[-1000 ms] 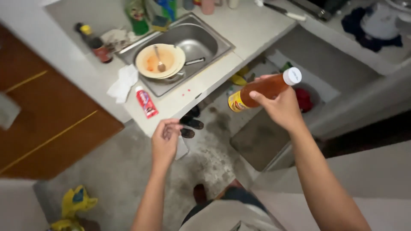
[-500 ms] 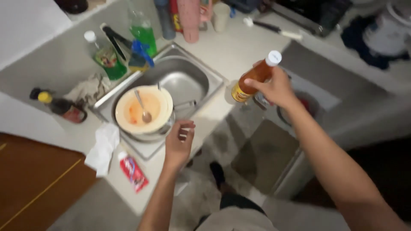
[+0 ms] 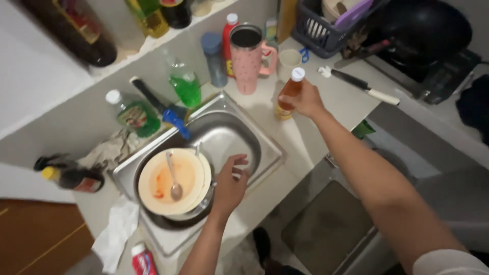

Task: Organizing various personal items on the floor and hanging a lanyard on a door hook.

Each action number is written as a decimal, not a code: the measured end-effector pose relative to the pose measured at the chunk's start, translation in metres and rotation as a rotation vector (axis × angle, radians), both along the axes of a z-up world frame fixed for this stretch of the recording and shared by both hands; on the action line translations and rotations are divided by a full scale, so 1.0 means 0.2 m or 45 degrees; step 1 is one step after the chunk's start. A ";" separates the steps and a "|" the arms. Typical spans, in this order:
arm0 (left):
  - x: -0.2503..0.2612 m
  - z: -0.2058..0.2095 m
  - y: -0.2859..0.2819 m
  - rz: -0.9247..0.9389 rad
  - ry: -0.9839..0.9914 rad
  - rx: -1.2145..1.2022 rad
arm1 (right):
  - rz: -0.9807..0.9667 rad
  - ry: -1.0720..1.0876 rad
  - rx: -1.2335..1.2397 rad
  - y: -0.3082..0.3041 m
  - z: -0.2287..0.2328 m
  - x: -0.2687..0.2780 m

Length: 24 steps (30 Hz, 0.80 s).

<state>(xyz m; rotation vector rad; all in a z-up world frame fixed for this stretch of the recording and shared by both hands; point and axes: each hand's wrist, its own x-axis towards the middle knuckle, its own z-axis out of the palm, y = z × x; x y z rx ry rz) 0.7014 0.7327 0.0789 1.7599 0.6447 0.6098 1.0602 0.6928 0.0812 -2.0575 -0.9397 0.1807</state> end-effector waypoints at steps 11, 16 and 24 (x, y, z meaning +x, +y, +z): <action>0.38 0.04 0.11 -0.067 0.055 0.011 | -0.050 0.035 -0.108 0.12 0.06 0.11; 0.64 0.03 0.12 -0.163 -0.003 0.027 | -0.023 0.023 -0.078 0.12 0.01 0.10; 0.67 0.02 0.07 -0.197 0.013 -0.003 | -0.151 0.226 0.265 -0.26 -0.39 0.03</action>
